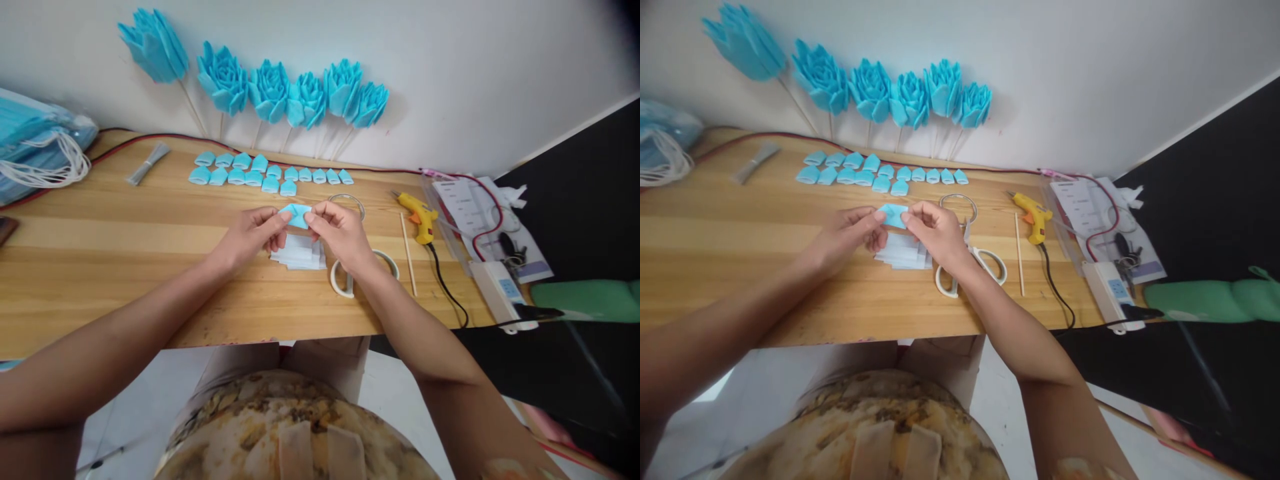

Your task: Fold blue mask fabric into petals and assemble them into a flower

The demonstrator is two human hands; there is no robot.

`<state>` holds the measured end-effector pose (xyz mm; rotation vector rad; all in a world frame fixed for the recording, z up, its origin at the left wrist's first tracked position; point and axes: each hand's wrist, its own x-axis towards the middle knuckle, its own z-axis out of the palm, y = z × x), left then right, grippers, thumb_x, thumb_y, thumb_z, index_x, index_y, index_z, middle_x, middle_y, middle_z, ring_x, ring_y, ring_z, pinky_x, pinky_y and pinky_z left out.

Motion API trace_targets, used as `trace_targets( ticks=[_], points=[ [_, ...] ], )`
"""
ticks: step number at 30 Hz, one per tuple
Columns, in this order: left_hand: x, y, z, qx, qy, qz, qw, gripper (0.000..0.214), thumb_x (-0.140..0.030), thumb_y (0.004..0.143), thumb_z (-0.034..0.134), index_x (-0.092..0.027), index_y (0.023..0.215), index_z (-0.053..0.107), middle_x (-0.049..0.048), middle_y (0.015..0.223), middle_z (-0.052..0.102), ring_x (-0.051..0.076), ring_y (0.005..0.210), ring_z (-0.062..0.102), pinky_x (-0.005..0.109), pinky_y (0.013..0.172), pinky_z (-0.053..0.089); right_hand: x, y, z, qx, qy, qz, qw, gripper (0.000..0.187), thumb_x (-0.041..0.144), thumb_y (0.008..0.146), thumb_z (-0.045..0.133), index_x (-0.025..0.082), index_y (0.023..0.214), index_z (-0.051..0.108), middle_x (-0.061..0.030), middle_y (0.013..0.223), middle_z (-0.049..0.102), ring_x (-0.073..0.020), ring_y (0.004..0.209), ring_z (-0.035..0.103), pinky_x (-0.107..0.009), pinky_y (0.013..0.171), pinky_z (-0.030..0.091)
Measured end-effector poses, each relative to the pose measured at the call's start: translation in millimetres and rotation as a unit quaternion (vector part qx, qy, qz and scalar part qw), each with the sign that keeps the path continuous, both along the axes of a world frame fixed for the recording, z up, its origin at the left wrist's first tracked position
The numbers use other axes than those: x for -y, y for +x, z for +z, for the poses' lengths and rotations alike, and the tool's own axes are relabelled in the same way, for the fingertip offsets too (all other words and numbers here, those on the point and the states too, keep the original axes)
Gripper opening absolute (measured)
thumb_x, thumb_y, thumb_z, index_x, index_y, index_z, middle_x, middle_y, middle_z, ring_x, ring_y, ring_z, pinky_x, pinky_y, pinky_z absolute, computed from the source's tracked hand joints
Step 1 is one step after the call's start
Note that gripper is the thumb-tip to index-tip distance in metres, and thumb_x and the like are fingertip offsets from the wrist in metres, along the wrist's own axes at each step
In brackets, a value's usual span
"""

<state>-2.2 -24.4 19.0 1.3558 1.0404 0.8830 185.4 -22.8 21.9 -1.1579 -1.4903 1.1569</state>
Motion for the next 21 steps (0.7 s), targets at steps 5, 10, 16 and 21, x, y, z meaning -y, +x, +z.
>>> trace_targets(
  ticks=[5, 10, 16, 21],
  points=[
    [1.5, 1.5, 2.4, -0.021, -0.007, 0.000, 1.000, 0.032, -0.041, 0.082, 0.067, -0.017, 0.063, 0.057, -0.0017, 0.057, 0.059, 0.009, 0.052, 0.052, 0.022, 0.052, 0.043, 0.1, 0.1, -2.9, -0.003, -0.008, 0.010, 1.000, 0.027, 0.044, 0.080, 0.071, 0.020, 0.074, 0.061, 0.0042, 0.064, 0.056, -0.0086, 0.058, 0.051, -0.023, 0.055, 0.046],
    [1.3, 0.9, -1.2, 0.001, -0.012, -0.002, 1.000, 0.031, -0.041, 0.080, 0.069, -0.017, 0.063, 0.057, -0.0023, 0.057, 0.059, 0.008, 0.051, 0.051, 0.021, 0.053, 0.043, -0.2, 0.7, -3.4, -0.010, -0.011, 0.013, 1.000, 0.027, 0.044, 0.080, 0.071, 0.020, 0.075, 0.062, 0.0040, 0.064, 0.057, -0.0087, 0.058, 0.051, -0.023, 0.055, 0.046],
    [2.0, 1.3, -1.0, 0.015, -0.017, -0.006, 1.000, 0.031, -0.041, 0.079, 0.070, -0.017, 0.064, 0.058, -0.0021, 0.058, 0.060, 0.008, 0.052, 0.051, 0.021, 0.053, 0.043, -0.5, 0.9, -3.9, -0.012, -0.010, 0.019, 1.000, 0.028, 0.045, 0.080, 0.071, 0.019, 0.075, 0.061, 0.0039, 0.065, 0.057, -0.0087, 0.058, 0.051, -0.023, 0.056, 0.046],
    [1.1, 1.2, -2.5, 0.021, -0.019, -0.009, 1.000, 0.029, -0.041, 0.077, 0.072, -0.017, 0.066, 0.059, -0.0020, 0.059, 0.060, 0.008, 0.052, 0.051, 0.022, 0.053, 0.044, -1.4, 2.4, -5.8, 0.007, -0.007, 0.025, 1.000, 0.031, 0.050, 0.082, 0.069, 0.020, 0.079, 0.061, 0.0036, 0.066, 0.057, -0.0093, 0.060, 0.051, -0.024, 0.057, 0.046]
  ],
)
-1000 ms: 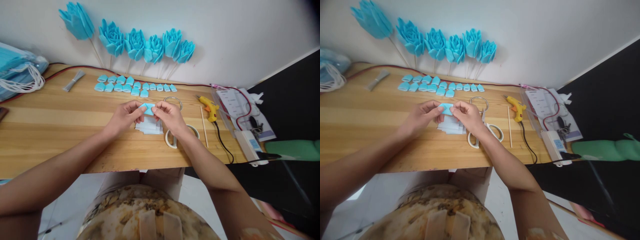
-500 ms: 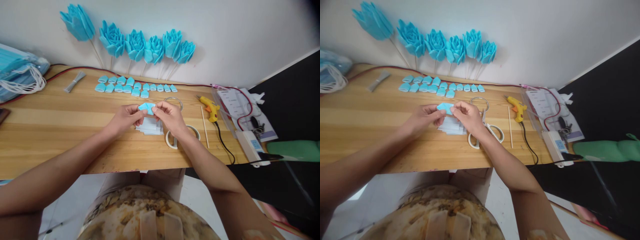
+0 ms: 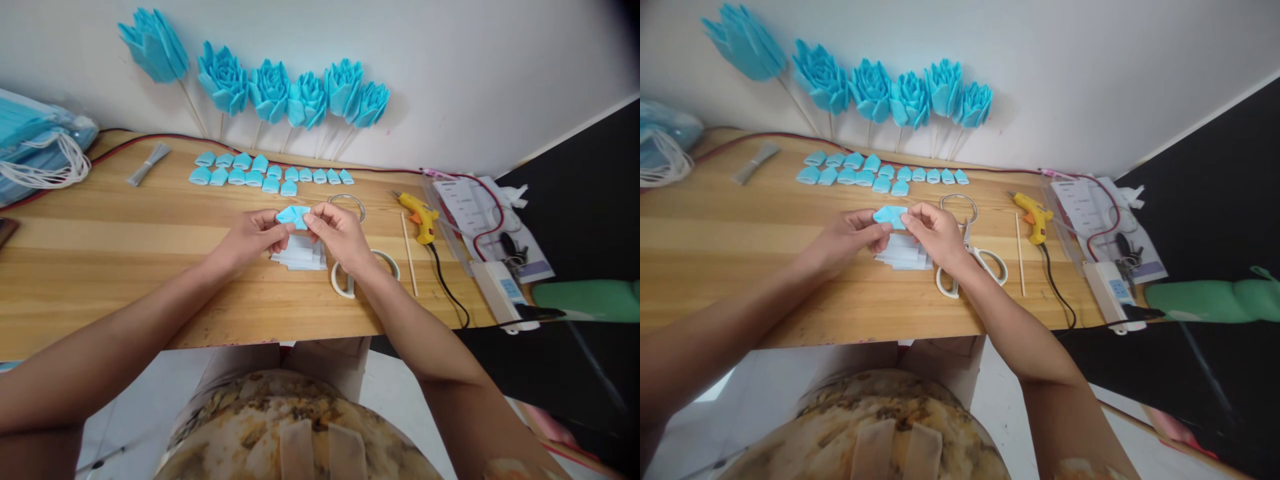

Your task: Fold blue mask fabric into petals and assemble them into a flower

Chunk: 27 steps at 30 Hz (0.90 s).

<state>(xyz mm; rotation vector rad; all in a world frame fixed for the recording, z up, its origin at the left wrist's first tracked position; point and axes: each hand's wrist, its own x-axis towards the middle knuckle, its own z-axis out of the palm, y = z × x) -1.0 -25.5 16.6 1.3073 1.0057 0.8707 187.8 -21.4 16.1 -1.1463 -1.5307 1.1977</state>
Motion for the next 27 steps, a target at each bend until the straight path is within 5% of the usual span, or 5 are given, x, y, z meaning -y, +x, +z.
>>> trace_targets(
  ticks=[11, 20, 27],
  points=[
    [0.4, 0.7, 2.0, -0.022, 0.052, 0.025, 0.998, 0.032, -0.045, 0.080, 0.071, -0.018, 0.068, 0.059, -0.0011, 0.062, 0.061, 0.010, 0.057, 0.054, 0.022, 0.058, 0.047, 5.4, -4.5, 2.2, 0.051, 0.031, 0.014, 0.998, 0.027, 0.044, 0.084, 0.066, 0.019, 0.075, 0.059, 0.0038, 0.064, 0.056, -0.0083, 0.058, 0.047, -0.024, 0.054, 0.037],
    [-2.5, -1.1, -2.3, -0.012, 0.052, 0.041, 0.998, 0.031, -0.045, 0.082, 0.070, -0.018, 0.070, 0.059, -0.0007, 0.062, 0.062, 0.010, 0.055, 0.053, 0.023, 0.057, 0.048, 4.2, -1.2, 0.2, -0.030, -0.021, 0.011, 0.999, 0.045, 0.062, 0.088, 0.059, 0.019, 0.084, 0.069, -0.0015, 0.074, 0.066, -0.0108, 0.067, 0.059, -0.024, 0.061, 0.049],
    [-0.9, -0.9, 0.1, 0.008, 0.042, 0.060, 0.997, 0.027, -0.040, 0.083, 0.070, -0.018, 0.071, 0.061, -0.0011, 0.062, 0.062, 0.010, 0.056, 0.053, 0.023, 0.059, 0.046, 5.0, -1.0, 3.7, -0.009, -0.023, 0.036, 0.999, 0.033, 0.052, 0.085, 0.067, 0.019, 0.082, 0.065, -0.0002, 0.076, 0.067, -0.0100, 0.067, 0.058, -0.023, 0.060, 0.048]
  ],
)
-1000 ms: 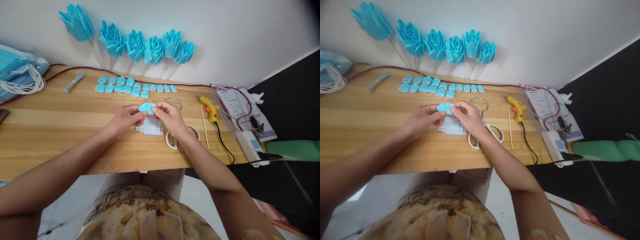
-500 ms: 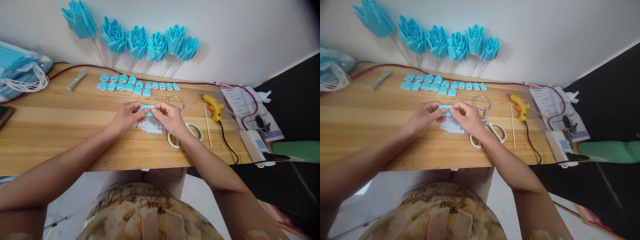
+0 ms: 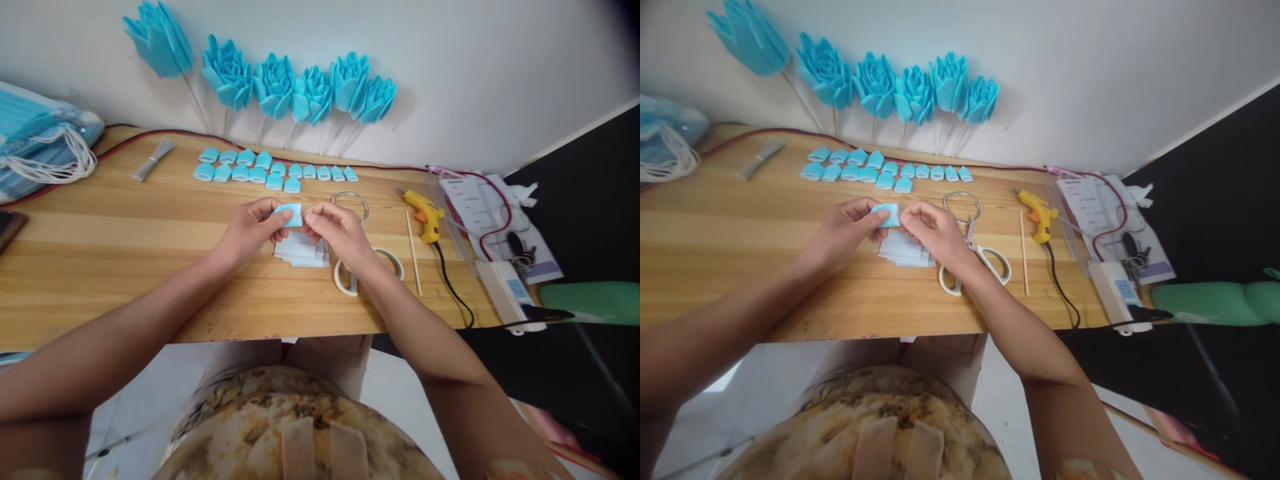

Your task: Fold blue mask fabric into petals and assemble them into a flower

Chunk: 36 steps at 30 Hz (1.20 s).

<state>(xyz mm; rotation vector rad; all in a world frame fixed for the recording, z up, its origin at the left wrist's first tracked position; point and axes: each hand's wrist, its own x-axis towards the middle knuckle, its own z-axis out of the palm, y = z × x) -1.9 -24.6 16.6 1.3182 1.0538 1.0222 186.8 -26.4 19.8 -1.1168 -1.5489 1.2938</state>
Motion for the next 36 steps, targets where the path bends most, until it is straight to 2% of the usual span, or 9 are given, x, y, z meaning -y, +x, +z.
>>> trace_targets(
  ticks=[4, 8, 13, 19, 32, 36],
  points=[
    [-0.4, 0.2, -0.4, -0.010, 0.000, 0.005, 1.000, 0.028, -0.043, 0.083, 0.069, -0.019, 0.071, 0.060, -0.0011, 0.062, 0.062, 0.010, 0.055, 0.053, 0.024, 0.059, 0.046, 0.3, -1.2, 1.6, 0.010, 0.013, -0.009, 1.000, 0.025, 0.044, 0.082, 0.070, 0.020, 0.084, 0.062, 0.0026, 0.071, 0.062, -0.0091, 0.062, 0.054, -0.023, 0.057, 0.044],
    [-0.2, 0.1, 0.1, -0.018, 0.000, 0.004, 1.000, 0.029, -0.044, 0.082, 0.069, -0.019, 0.071, 0.060, -0.0008, 0.063, 0.062, 0.011, 0.057, 0.053, 0.024, 0.060, 0.047, 1.3, -2.2, 4.3, 0.019, 0.025, -0.025, 0.999, 0.021, 0.038, 0.084, 0.067, 0.020, 0.078, 0.059, 0.0031, 0.067, 0.059, -0.0088, 0.059, 0.051, -0.024, 0.056, 0.042],
    [1.6, 1.2, 3.6, -0.038, 0.001, -0.011, 0.999, 0.035, -0.050, 0.078, 0.073, -0.019, 0.069, 0.059, -0.0009, 0.062, 0.062, 0.011, 0.056, 0.054, 0.024, 0.058, 0.048, 0.9, -2.6, 3.6, 0.014, 0.027, -0.025, 0.999, 0.023, 0.041, 0.084, 0.065, 0.018, 0.080, 0.064, 0.0014, 0.071, 0.059, -0.0101, 0.065, 0.051, -0.025, 0.058, 0.042],
    [2.0, 2.7, 4.5, -0.059, 0.008, -0.026, 0.998, 0.037, -0.052, 0.077, 0.073, -0.019, 0.068, 0.058, -0.0008, 0.060, 0.061, 0.011, 0.056, 0.054, 0.023, 0.058, 0.047, -1.8, -2.2, -1.9, 0.047, 0.027, -0.029, 0.998, 0.023, 0.040, 0.081, 0.067, 0.019, 0.075, 0.061, 0.0034, 0.066, 0.055, -0.0088, 0.059, 0.044, -0.024, 0.054, 0.036],
    [3.1, 1.8, 6.6, -0.053, 0.007, -0.030, 0.998, 0.034, -0.048, 0.078, 0.072, -0.019, 0.068, 0.059, -0.0010, 0.060, 0.062, 0.011, 0.056, 0.055, 0.024, 0.059, 0.048, -2.2, -0.8, -1.9, 0.056, 0.033, -0.031, 0.997, 0.022, 0.040, 0.082, 0.066, 0.019, 0.075, 0.061, 0.0032, 0.066, 0.055, -0.0090, 0.060, 0.047, -0.024, 0.055, 0.039],
    [2.3, 1.8, 5.4, -0.045, 0.010, -0.021, 0.999, 0.033, -0.049, 0.079, 0.072, -0.019, 0.068, 0.060, -0.0011, 0.060, 0.062, 0.011, 0.056, 0.054, 0.024, 0.058, 0.048, -1.4, -0.4, -0.1, 0.014, 0.017, -0.031, 0.999, 0.029, 0.048, 0.086, 0.064, 0.020, 0.081, 0.062, 0.0019, 0.070, 0.058, -0.0101, 0.064, 0.051, -0.023, 0.057, 0.043]
  ],
)
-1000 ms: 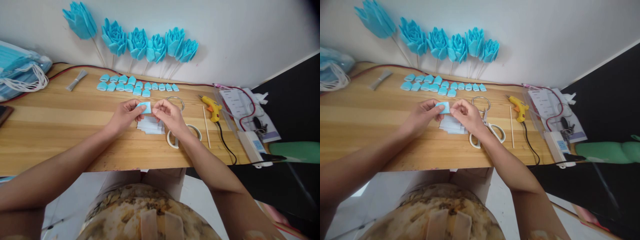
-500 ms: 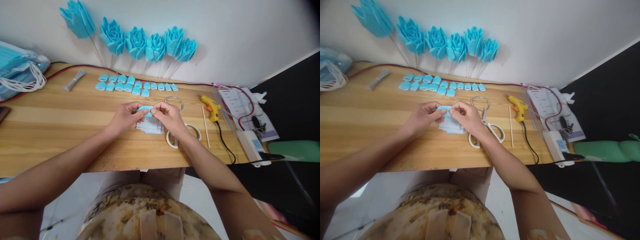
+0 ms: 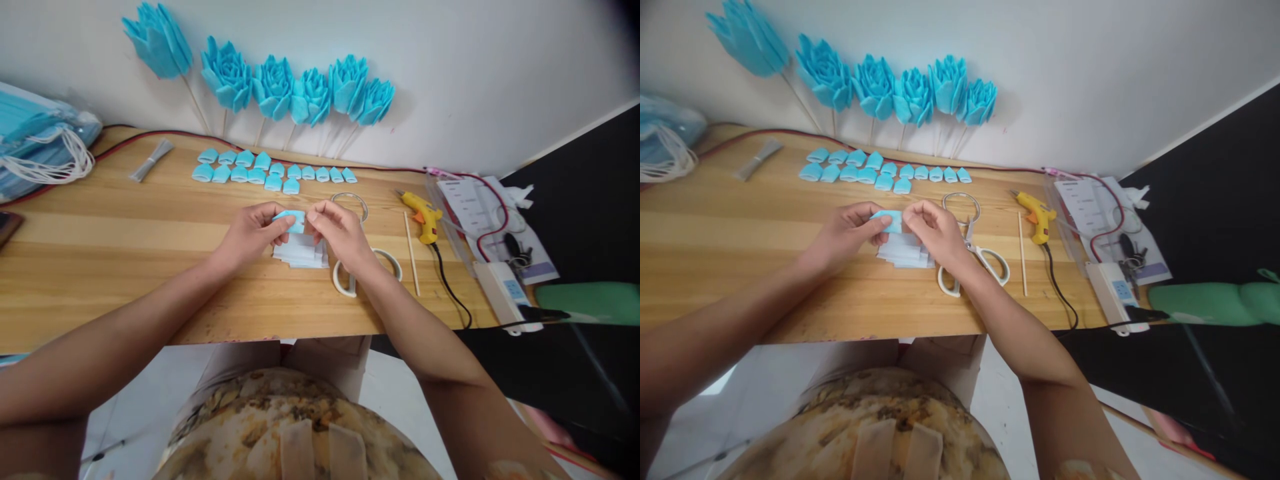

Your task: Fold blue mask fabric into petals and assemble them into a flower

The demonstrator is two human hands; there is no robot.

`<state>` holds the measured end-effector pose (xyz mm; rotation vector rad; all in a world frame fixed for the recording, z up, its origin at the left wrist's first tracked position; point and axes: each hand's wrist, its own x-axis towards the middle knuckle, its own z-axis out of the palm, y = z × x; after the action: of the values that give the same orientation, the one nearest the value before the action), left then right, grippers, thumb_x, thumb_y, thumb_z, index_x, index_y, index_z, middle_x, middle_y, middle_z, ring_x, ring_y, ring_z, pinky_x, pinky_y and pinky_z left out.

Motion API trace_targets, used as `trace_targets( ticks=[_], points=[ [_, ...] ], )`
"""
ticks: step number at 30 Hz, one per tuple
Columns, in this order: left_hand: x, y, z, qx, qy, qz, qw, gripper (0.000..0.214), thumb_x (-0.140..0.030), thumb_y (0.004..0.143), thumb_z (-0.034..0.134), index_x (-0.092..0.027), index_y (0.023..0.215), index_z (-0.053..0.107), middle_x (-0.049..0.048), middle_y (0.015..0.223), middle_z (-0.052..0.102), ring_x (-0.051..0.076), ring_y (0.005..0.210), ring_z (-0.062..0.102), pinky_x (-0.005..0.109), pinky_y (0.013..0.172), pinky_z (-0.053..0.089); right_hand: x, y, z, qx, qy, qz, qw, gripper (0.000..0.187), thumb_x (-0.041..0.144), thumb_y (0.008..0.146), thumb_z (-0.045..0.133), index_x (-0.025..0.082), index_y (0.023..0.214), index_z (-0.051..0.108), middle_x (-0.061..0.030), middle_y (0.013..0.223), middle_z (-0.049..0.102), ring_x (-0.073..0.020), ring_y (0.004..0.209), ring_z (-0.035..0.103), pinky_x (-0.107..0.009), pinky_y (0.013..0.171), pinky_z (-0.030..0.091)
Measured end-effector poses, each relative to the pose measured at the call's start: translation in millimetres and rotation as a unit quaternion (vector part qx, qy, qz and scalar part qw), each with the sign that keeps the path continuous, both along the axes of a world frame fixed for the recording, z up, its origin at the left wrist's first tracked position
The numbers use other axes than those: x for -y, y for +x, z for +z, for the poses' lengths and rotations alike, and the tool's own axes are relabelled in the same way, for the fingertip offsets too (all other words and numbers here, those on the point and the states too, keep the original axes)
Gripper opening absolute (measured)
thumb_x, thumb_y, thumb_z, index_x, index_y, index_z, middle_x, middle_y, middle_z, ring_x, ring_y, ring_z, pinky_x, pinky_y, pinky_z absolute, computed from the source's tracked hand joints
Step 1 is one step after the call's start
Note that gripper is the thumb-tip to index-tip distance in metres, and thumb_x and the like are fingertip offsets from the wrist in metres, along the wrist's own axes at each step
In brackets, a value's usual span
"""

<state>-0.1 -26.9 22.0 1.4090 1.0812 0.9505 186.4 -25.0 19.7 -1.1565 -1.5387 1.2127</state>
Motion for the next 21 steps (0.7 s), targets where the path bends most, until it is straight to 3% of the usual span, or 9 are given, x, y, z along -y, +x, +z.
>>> trace_targets(
  ticks=[4, 9, 14, 21],
  points=[
    [-0.6, -0.5, -0.7, 0.004, -0.002, 0.012, 1.000, 0.034, -0.051, 0.079, 0.071, -0.020, 0.069, 0.060, -0.0008, 0.060, 0.062, 0.011, 0.055, 0.053, 0.024, 0.057, 0.047, 1.1, -1.1, 1.1, -0.019, -0.034, 0.027, 0.999, 0.038, 0.057, 0.083, 0.066, 0.020, 0.092, 0.065, 0.0010, 0.075, 0.060, -0.0109, 0.068, 0.053, -0.023, 0.057, 0.046],
    [-0.4, -0.5, -0.9, 0.003, 0.003, 0.013, 1.000, 0.034, -0.050, 0.079, 0.070, -0.020, 0.068, 0.059, -0.0007, 0.061, 0.061, 0.011, 0.055, 0.054, 0.025, 0.058, 0.047, 0.4, -2.6, -0.9, -0.007, -0.037, 0.051, 0.998, 0.043, 0.057, 0.072, 0.077, 0.021, 0.091, 0.063, 0.0018, 0.078, 0.062, -0.0102, 0.067, 0.052, -0.023, 0.058, 0.044],
    [0.4, 0.0, -0.4, 0.003, -0.002, 0.003, 1.000, 0.034, -0.049, 0.079, 0.072, -0.019, 0.069, 0.060, -0.0015, 0.060, 0.061, 0.011, 0.055, 0.053, 0.024, 0.058, 0.048, -0.4, -1.2, -2.4, 0.019, -0.007, 0.038, 0.999, 0.035, 0.052, 0.079, 0.072, 0.020, 0.076, 0.058, 0.0044, 0.065, 0.055, -0.0087, 0.059, 0.047, -0.024, 0.056, 0.039],
    [1.8, -1.5, 0.8, 0.021, 0.012, -0.008, 1.000, 0.043, -0.054, 0.090, 0.058, -0.019, 0.065, 0.059, 0.0021, 0.062, 0.062, 0.013, 0.058, 0.057, 0.026, 0.060, 0.049, -0.3, -0.7, -0.5, 0.021, 0.005, 0.030, 0.999, 0.028, 0.045, 0.082, 0.068, 0.020, 0.075, 0.057, 0.0044, 0.063, 0.053, -0.0086, 0.058, 0.046, -0.024, 0.055, 0.036]
  ],
)
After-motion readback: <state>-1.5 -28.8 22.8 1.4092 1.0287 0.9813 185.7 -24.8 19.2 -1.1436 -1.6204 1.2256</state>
